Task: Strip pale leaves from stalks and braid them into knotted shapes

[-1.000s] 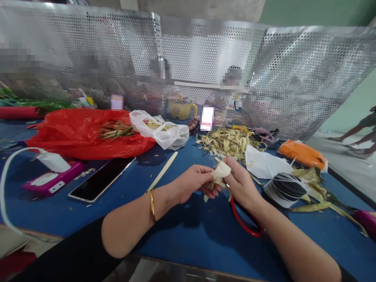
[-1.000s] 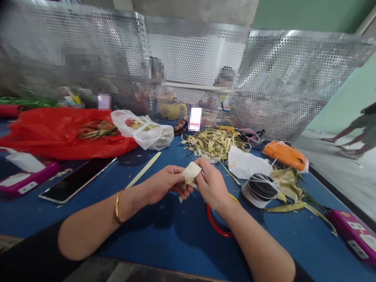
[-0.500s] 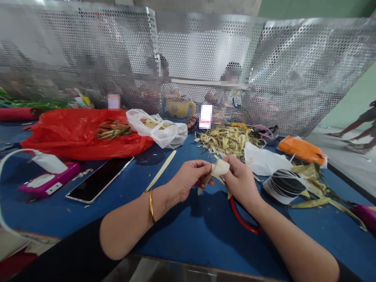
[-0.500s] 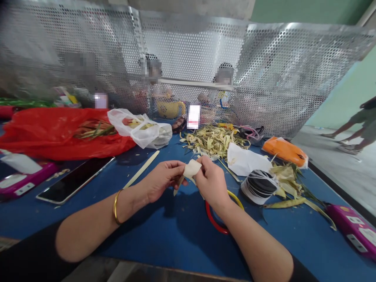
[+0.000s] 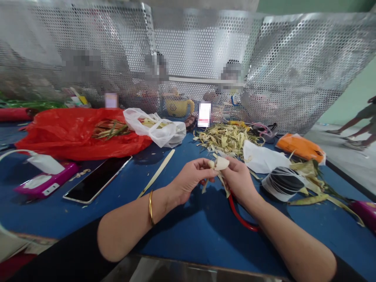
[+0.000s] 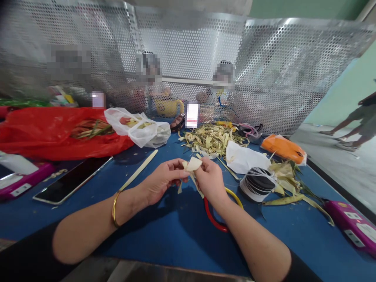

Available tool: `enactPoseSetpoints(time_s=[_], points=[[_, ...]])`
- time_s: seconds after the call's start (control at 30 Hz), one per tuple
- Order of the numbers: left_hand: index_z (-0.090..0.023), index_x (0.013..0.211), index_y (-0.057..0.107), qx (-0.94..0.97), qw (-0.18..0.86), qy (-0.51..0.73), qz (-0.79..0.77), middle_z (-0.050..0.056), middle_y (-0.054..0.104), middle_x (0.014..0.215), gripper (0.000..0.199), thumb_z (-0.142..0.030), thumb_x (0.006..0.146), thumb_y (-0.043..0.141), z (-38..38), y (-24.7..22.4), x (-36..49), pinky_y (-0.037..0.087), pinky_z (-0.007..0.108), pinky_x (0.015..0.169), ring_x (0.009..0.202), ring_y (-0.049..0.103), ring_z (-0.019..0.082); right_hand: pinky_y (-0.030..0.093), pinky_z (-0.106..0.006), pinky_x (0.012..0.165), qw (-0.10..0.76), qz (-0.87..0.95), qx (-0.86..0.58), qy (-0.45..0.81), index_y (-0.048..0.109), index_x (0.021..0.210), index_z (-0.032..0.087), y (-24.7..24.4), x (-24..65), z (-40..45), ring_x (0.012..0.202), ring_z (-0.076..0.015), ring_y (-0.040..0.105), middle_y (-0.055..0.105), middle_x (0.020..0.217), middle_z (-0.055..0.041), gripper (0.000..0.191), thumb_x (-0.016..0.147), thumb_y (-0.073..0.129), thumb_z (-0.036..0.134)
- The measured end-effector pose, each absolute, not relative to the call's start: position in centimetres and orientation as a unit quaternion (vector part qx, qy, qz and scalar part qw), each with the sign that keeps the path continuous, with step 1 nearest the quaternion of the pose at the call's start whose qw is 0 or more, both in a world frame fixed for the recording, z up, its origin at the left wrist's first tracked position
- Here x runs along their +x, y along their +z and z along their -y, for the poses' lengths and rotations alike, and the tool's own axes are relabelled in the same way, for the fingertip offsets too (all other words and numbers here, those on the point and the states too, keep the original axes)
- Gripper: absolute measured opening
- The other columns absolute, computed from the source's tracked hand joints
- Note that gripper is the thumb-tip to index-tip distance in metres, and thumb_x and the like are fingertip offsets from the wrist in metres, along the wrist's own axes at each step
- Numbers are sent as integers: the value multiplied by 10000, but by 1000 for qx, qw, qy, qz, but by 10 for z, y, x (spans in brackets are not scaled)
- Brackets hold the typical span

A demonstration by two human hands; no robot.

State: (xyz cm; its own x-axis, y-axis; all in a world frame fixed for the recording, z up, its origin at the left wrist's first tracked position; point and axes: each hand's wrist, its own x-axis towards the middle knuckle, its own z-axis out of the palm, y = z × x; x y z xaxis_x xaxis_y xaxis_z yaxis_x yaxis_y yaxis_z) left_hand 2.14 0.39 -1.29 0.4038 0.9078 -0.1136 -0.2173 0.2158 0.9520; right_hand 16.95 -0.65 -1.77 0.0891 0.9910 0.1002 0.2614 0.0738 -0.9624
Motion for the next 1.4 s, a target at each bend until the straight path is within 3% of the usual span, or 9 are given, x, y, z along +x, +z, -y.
enactPoseSetpoints(time_s=[0.27,0.4,0.53,0.7,0.8,0.93,1.1,1.27,1.4], points=[[-146,716,684,463,660,431,-406,-16,601,597,187,-261,614,791,-1,-8,24,361,203,532,529,492,74,329,-198,328,477,547,-556,404,547,653,206,-17,170,5,303,-100,450,486,422,80,175,766,553,339],[-143,748,715,467,671,421,-393,-2,622,630,185,-266,622,775,-3,-8,22,356,210,523,515,459,70,337,-203,338,484,512,-565,430,569,617,185,-8,170,6,296,-107,458,508,379,44,281,814,536,383],[-142,712,708,489,670,432,-355,22,641,701,147,-277,671,750,-7,-12,21,379,210,567,588,493,81,344,-215,319,441,423,-570,549,595,600,161,-5,171,6,277,-105,413,476,342,19,426,897,453,431],[-142,753,705,450,660,467,-379,14,627,693,116,-246,704,720,-15,-17,18,393,203,601,632,524,88,412,-198,370,411,414,-498,641,657,780,141,-6,173,6,349,-84,495,639,562,-6,216,857,554,315],[-132,768,682,411,652,487,-410,9,619,677,95,-199,704,700,-20,-17,16,377,199,571,577,504,72,471,-207,457,447,476,-458,604,634,883,164,0,172,10,418,-92,575,711,701,-15,126,798,622,256],[-141,728,604,399,636,498,-434,1,607,646,83,-158,707,683,-24,-17,14,384,205,556,538,499,69,542,-285,595,462,558,-423,545,615,1085,212,7,170,14,523,-141,652,736,759,-8,297,791,620,257],[-158,767,573,412,626,488,-447,-25,586,628,138,-151,699,692,-23,-20,14,394,212,535,530,525,82,542,-335,767,401,696,-382,457,712,974,212,1,170,16,814,-192,700,735,889,-46,199,858,561,269],[-150,723,582,441,625,460,-451,-29,595,582,160,-122,653,723,-15,-16,17,395,214,543,512,516,81,492,-314,744,428,802,-356,215,735,862,232,-1,175,16,815,-183,616,658,854,-57,156,869,580,221],[-153,690,587,476,647,392,-448,38,669,590,109,-102,685,683,-10,-12,19,406,232,575,551,573,115,480,-334,811,486,752,-361,259,693,821,215,1,174,15,891,-202,604,645,874,-60,224,927,518,303]])
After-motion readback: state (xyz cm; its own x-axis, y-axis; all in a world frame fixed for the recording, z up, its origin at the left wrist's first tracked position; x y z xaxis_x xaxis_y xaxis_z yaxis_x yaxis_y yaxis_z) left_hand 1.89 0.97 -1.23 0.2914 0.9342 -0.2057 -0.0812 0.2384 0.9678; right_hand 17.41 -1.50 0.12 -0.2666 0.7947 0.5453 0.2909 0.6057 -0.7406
